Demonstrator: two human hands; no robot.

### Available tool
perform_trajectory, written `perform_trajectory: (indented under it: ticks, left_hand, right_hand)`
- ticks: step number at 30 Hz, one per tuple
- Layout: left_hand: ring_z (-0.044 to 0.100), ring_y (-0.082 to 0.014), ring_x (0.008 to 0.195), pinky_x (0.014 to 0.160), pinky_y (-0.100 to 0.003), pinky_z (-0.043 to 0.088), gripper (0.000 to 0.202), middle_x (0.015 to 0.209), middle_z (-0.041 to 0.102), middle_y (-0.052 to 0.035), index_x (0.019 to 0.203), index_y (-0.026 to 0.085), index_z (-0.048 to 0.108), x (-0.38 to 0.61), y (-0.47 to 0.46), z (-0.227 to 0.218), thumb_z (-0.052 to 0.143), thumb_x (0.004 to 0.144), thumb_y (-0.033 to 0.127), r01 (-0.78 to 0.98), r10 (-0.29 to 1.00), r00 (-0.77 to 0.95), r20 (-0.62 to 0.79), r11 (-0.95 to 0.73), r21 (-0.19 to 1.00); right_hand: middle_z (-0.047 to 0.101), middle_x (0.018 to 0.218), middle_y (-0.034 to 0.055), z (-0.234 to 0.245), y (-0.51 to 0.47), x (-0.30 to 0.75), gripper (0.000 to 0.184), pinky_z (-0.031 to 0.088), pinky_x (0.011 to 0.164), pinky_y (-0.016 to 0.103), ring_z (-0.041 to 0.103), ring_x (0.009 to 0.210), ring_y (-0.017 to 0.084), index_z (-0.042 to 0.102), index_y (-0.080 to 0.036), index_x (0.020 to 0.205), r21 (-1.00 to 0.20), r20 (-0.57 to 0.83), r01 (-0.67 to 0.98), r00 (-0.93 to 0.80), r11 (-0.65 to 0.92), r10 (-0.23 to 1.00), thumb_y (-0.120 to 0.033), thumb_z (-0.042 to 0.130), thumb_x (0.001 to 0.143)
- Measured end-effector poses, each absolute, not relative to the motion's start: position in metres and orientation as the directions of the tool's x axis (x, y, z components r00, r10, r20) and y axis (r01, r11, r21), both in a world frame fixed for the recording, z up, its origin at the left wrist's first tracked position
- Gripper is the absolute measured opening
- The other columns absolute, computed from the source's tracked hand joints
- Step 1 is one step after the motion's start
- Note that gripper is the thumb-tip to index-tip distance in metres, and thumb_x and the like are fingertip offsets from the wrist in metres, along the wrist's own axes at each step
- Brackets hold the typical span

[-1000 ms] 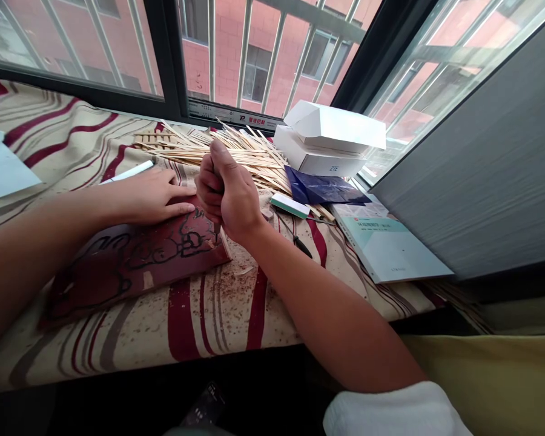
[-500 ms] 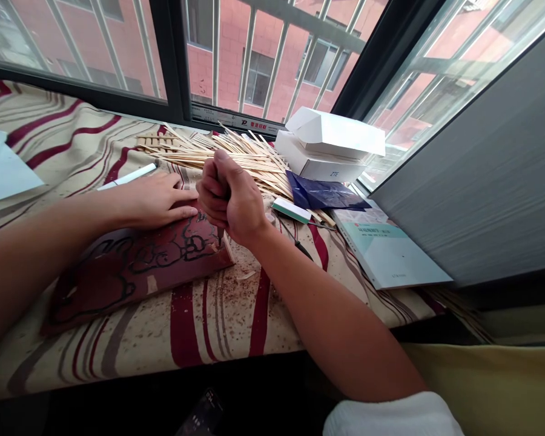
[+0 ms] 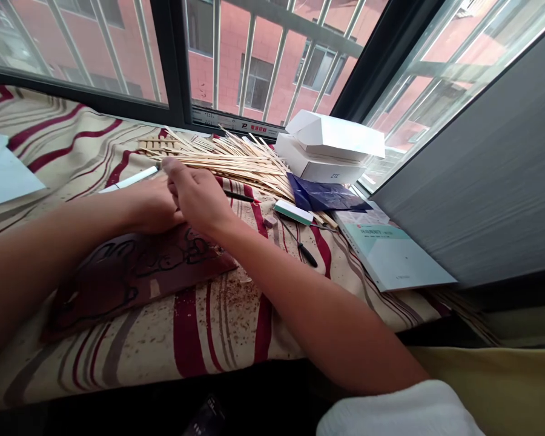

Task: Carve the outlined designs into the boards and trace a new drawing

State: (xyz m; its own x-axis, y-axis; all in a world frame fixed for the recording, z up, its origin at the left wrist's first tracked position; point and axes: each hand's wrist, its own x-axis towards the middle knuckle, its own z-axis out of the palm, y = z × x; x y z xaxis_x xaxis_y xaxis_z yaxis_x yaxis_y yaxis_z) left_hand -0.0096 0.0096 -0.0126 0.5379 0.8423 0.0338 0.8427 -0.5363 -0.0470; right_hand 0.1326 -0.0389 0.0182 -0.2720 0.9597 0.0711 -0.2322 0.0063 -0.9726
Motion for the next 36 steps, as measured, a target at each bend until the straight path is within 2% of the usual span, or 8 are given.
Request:
perform_trajectory:
  ticks: [3,7,12,16,22,25,29,36]
  left_hand:
    - [0.055,-0.0378,0.126,0.102,-0.048,0.043,0.058,0.137,0.059,-0.0170,0.144,0.026,0.060,-0.004,0.004,-0.007,0.037,0.100,0.056,0.840,0.851,0.520,-0.071,-0.525,-0.136]
    - [0.055,-0.0383,0.127,0.105,-0.049,0.041,0.060,0.138,0.058,-0.0182,0.155,0.030,0.049,0.002,0.001,0.001,0.035,0.102,0.055,0.837,0.855,0.506,-0.112,-0.518,-0.173]
    - [0.053,-0.0404,0.131,0.107,-0.050,0.038,0.061,0.144,0.055,-0.0194,0.160,0.035,0.040,0.004,0.002,0.007,0.035,0.102,0.053,0.855,0.864,0.468,-0.185,-0.495,-0.153]
    - [0.052,-0.0419,0.132,0.108,-0.051,0.037,0.062,0.145,0.055,-0.0206,0.159,0.033,0.041,0.003,0.001,0.009,0.036,0.101,0.052,0.855,0.860,0.480,-0.174,-0.503,-0.124]
    - [0.052,-0.0432,0.131,0.107,-0.052,0.038,0.063,0.145,0.056,-0.0219,0.159,0.032,0.042,0.000,0.002,0.005,0.036,0.100,0.054,0.856,0.862,0.481,-0.162,-0.501,-0.123]
    - [0.052,-0.0423,0.132,0.106,-0.051,0.038,0.065,0.146,0.055,-0.0205,0.159,0.032,0.043,-0.002,0.003,0.001,0.034,0.100,0.059,0.870,0.874,0.466,-0.140,-0.481,-0.110]
    - [0.052,-0.0390,0.131,0.107,-0.049,0.037,0.065,0.145,0.056,-0.0184,0.158,0.032,0.044,-0.004,0.003,-0.002,0.031,0.101,0.059,0.865,0.871,0.480,-0.109,-0.490,-0.108]
    - [0.058,-0.0365,0.122,0.103,-0.047,0.041,0.064,0.132,0.063,-0.0174,0.153,0.032,0.051,-0.006,0.003,-0.001,0.025,0.101,0.061,0.853,0.860,0.501,-0.099,-0.509,-0.111]
  right_hand:
    - [0.022,0.046,-0.0110,0.012,-0.038,0.142,0.057,0.011,0.036,0.022,0.013,0.038,0.005,0.027,-0.024,0.061,-0.941,0.084,-0.333,-0.049,0.063,0.995,-0.058,0.045,0.103]
    - [0.019,0.045,-0.0111,0.004,-0.040,0.159,0.055,0.011,0.034,0.023,0.012,0.037,0.007,0.024,-0.025,0.065,-0.876,0.067,-0.465,0.156,0.133,0.986,-0.062,0.039,0.102]
    - [0.018,0.045,-0.0110,0.001,-0.048,0.161,0.059,0.010,0.034,0.024,0.011,0.037,0.008,0.022,-0.026,0.064,-0.829,0.151,-0.522,0.133,0.199,0.980,-0.069,0.045,0.096]
    - [0.018,0.046,-0.0104,0.004,-0.053,0.158,0.060,0.010,0.035,0.026,0.011,0.038,0.008,0.022,-0.026,0.064,-0.834,0.221,-0.501,0.081,0.232,0.972,-0.072,0.049,0.092]
    - [0.023,0.049,-0.0095,0.003,-0.055,0.148,0.056,0.012,0.036,0.027,0.014,0.040,0.008,0.025,-0.026,0.066,-0.833,0.150,-0.477,0.295,0.281,0.944,-0.067,0.052,0.094]
    - [0.023,0.051,-0.0090,0.009,-0.054,0.149,0.055,0.012,0.037,0.028,0.014,0.040,0.008,0.026,-0.026,0.065,-0.813,0.184,-0.497,0.279,0.305,0.943,-0.063,0.052,0.096]
    - [0.022,0.051,-0.0085,0.021,-0.053,0.164,0.053,0.011,0.038,0.029,0.015,0.040,0.009,0.029,-0.025,0.064,-0.778,0.334,-0.493,0.201,0.389,0.921,-0.061,0.053,0.096]
    - [0.021,0.048,-0.0097,0.018,-0.049,0.179,0.058,0.008,0.038,0.027,0.010,0.041,0.008,0.032,-0.025,0.062,-0.884,0.334,-0.409,-0.211,0.228,0.918,-0.071,0.054,0.090]
